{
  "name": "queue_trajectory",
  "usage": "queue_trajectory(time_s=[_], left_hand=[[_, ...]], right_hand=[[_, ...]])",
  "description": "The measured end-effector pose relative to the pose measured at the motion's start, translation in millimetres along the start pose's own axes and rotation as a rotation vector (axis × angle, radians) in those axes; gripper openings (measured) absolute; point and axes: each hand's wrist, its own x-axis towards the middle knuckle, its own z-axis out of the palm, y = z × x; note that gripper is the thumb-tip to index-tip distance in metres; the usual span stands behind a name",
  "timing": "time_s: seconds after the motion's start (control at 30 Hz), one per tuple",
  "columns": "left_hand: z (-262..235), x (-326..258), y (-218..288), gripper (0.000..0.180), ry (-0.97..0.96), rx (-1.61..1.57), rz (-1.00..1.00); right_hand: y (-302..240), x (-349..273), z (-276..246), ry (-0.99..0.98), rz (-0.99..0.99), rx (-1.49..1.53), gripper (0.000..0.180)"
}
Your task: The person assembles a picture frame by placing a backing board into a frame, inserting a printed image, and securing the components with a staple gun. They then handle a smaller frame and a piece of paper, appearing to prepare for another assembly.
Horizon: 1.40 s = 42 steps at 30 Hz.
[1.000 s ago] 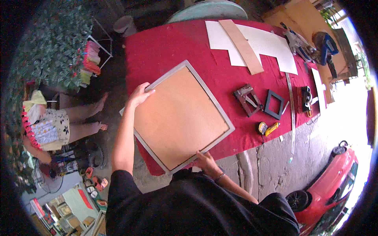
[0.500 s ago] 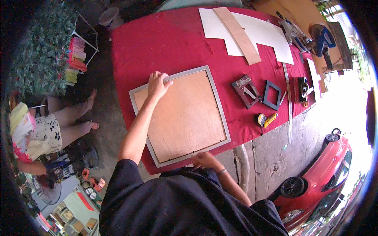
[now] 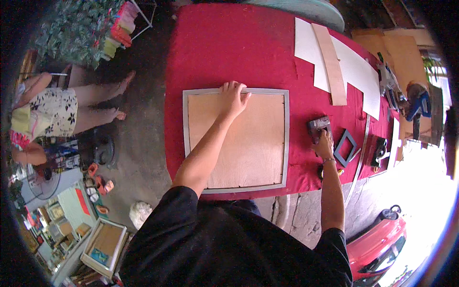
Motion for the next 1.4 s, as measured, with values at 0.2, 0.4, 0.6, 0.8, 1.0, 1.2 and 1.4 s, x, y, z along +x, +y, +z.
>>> queue_trajectory(time_s=[0.2,0.4,0.6,0.8,1.0,1.2,1.4], left_hand=[[-1.3,0.9,2.5,0.030,-0.032,0.015,-0.015],[15.4,13.7,21.7,0.029,-0.107,0.031,-0.033],[18.7,14.3,25.0,0.026,-0.103,0.010,-0.008],[18.1,13.6,25.6,0.026,-0.122,-0.023,-0.045],[12.5,15.2,26.8,0.023,-0.125,0.010,-0.023],[13.1,20.2,28.7,0.028,-0.135,-0.029,-0.036],[6.7,3.1,-7.4,0.031,0.014,-0.088,-0.045]], right_hand=[[-17.5,3.4,-48.6,0.088,0.198,0.543,0.027],[-140.3,-9.4,-71.3,-0.075,0.178,0.941,0.035],[-200.1,19.5,-51.8,-0.112,0.060,0.799,0.031],[-206.4,41.6,-60.1,-0.235,0.101,0.939,0.038],[-220.4,39.8,-72.9,-0.213,0.219,0.700,0.034],[-198.6,23.0,-33.1,-0.159,0.053,0.892,0.034],[-235.0,-40.5,-7.6,-0.228,0.041,1.035,0.019]])
